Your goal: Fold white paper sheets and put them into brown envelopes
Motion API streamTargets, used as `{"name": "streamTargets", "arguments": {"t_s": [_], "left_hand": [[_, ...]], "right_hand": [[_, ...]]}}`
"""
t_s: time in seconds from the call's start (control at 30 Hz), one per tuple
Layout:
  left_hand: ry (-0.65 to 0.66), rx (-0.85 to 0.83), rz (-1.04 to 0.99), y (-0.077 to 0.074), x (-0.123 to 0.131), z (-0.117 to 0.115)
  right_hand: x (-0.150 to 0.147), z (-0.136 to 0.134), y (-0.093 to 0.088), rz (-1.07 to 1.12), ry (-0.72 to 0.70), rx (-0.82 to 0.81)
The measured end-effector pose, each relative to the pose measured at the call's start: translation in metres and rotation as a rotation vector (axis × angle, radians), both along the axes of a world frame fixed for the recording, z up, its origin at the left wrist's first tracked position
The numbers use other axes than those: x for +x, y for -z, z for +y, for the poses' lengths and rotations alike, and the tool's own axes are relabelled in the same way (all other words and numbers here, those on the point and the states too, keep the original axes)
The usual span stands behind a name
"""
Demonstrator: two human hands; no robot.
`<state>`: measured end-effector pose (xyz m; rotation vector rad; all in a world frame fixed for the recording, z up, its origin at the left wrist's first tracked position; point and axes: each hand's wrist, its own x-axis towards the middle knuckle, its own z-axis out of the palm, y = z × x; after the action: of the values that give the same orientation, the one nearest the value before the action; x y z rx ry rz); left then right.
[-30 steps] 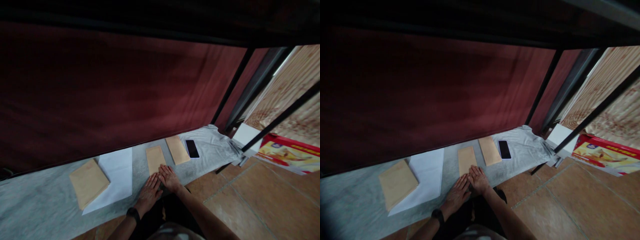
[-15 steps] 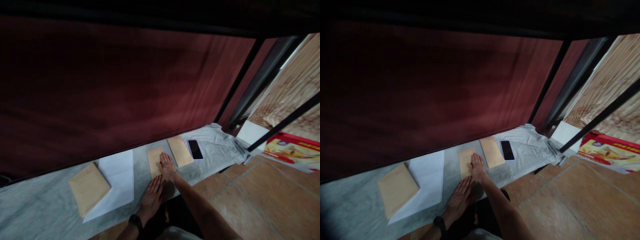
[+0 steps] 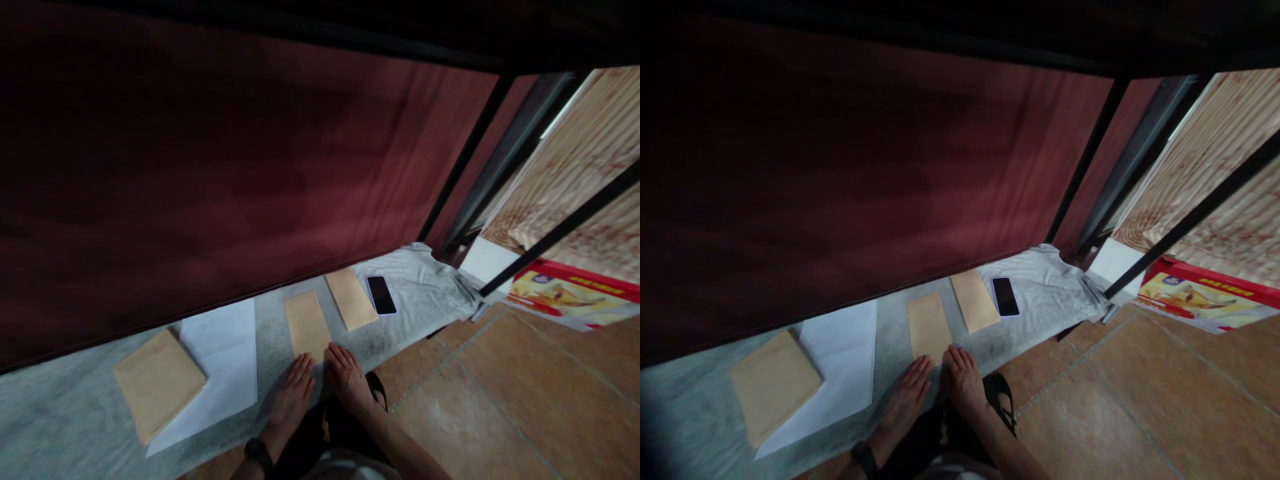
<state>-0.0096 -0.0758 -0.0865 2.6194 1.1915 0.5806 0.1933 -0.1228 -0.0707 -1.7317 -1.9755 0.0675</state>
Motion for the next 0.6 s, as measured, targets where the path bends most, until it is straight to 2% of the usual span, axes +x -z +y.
{"name": "streamTargets", "arguments": {"t_s": [0.13,0.3,0.4,0.6], "left_hand": [[-0.270,-0.211,-0.200,-0.006,0.012,-0.001],[-0.559,-0.507,-0.524,-0.034,0.028,0.011],[-0.662,-0.713,-0.771,-0.047,0.030,0.019],[-0.822,-0.824,-0.953,-0.050,0.028,0.019]], "right_hand": [[-0.008,0.016,-0.006,0.064,0.209,-0.071],[-0.015,0.039,-0.005,0.174,0.312,-0.065],[-0.014,0.045,-0.004,0.413,0.317,-0.076],[-0.010,0.042,-0.008,0.901,0.316,-0.082]]}}
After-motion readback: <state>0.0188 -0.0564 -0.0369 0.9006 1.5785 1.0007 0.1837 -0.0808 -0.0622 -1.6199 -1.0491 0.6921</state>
